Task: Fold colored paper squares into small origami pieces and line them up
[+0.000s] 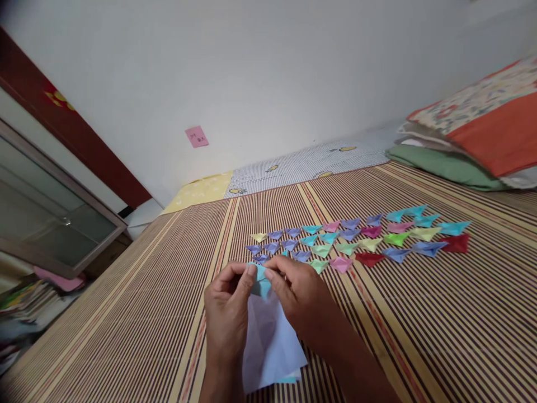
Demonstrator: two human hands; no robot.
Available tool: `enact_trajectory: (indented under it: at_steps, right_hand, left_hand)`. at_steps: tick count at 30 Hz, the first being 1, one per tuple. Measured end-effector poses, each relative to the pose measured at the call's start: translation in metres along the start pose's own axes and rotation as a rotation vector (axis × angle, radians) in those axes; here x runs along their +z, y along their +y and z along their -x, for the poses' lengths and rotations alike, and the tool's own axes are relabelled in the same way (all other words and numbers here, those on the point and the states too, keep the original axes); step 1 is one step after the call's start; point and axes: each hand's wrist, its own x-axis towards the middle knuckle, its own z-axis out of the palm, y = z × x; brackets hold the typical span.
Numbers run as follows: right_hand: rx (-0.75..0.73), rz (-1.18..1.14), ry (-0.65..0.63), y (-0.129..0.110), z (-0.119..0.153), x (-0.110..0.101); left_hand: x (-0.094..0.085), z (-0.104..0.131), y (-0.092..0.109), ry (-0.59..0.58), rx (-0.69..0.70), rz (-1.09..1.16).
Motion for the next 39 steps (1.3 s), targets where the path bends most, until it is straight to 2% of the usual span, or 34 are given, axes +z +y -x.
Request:
enact_trajectory:
  at_steps: [2,5,8,10,16,19,24,29,35,39]
  right_hand:
    - [-0.016,0.055,0.026,0.000,0.000,0.002]
    - [-0.013,0.063,0.082,0.003,-0.001,0.001]
    - [-0.003,0.029,0.091,0.005,-0.002,-0.001]
    - [-0.005,0.022,0.083,0.005,-0.003,-0.002]
    - [-0.027,0.042,0.095,0.001,-0.003,0.002]
    - [-0.015,0.067,0.128,0.002,-0.001,0.004]
    - [-0.024,0.129,0.172,0.002,0.000,0.005]
    - [-0.050,0.139,0.187,0.001,-0.001,0.005]
    - [-0.064,0.127,0.206,0.001,-0.001,0.005]
    - [-0.074,0.091,0.188,0.002,0.000,0.004]
  left_hand:
    - [0.002,0.000,0.001,-0.005,-0.008,-0.002]
    - [0.005,0.001,0.004,-0.077,-0.031,0.051]
    - [0.006,0.000,0.006,-0.154,-0.041,0.126]
    - [0.005,0.000,0.003,-0.159,-0.053,0.155]
    - [0.004,0.000,-0.004,-0.088,-0.085,0.198]
    - [0.006,0.000,-0.002,-0.044,-0.073,0.118]
    - [0.009,0.004,0.000,0.016,0.015,-0.129]
    - [0.013,0.007,-0.005,0.187,0.121,-0.051]
    - [0.010,0.007,-0.011,0.150,0.159,-0.109]
    - [0.009,0.005,-0.010,0.140,0.257,-0.145]
